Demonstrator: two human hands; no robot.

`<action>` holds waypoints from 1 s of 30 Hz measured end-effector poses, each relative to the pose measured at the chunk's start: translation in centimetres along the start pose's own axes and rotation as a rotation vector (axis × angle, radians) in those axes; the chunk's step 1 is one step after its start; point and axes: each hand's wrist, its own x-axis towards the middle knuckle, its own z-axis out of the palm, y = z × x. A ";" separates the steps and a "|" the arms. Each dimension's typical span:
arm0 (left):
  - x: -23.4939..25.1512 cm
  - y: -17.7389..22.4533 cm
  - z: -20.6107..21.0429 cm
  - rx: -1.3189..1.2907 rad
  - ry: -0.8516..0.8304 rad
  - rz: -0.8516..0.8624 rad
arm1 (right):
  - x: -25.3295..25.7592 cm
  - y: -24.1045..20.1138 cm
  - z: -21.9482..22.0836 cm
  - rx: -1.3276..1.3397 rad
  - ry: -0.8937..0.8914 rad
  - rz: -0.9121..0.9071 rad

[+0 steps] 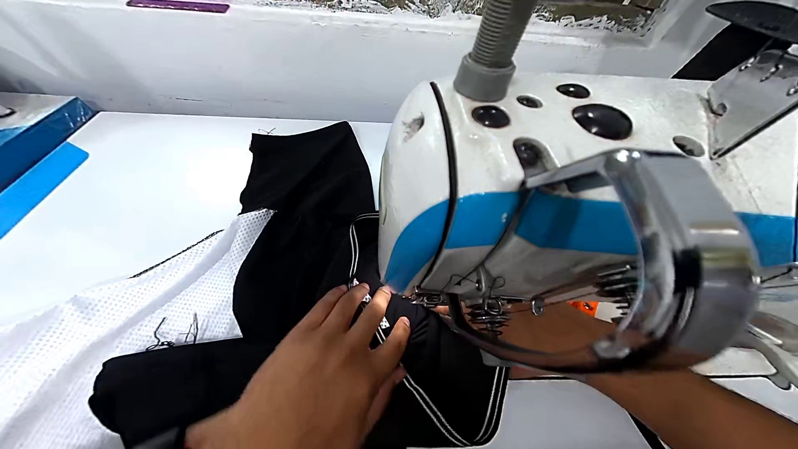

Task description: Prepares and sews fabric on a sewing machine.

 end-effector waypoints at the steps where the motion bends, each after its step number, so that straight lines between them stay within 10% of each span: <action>1: -0.1 1.0 -0.1 -0.013 -0.041 -0.066 | 0.1 -0.2 -0.5 0.048 -0.083 0.044; 9: 2.2 -6.8 1.8 -0.270 -0.010 0.196 | 0.1 -3.9 3.5 -0.235 0.396 0.044; 16: 6.1 -10.6 1.5 -0.413 0.119 0.556 | 0.9 -5.9 4.3 -0.269 0.437 0.117; 30: 5.3 -12.1 -4.6 -0.202 0.132 0.536 | 0.8 -5.3 3.1 -0.193 0.333 0.129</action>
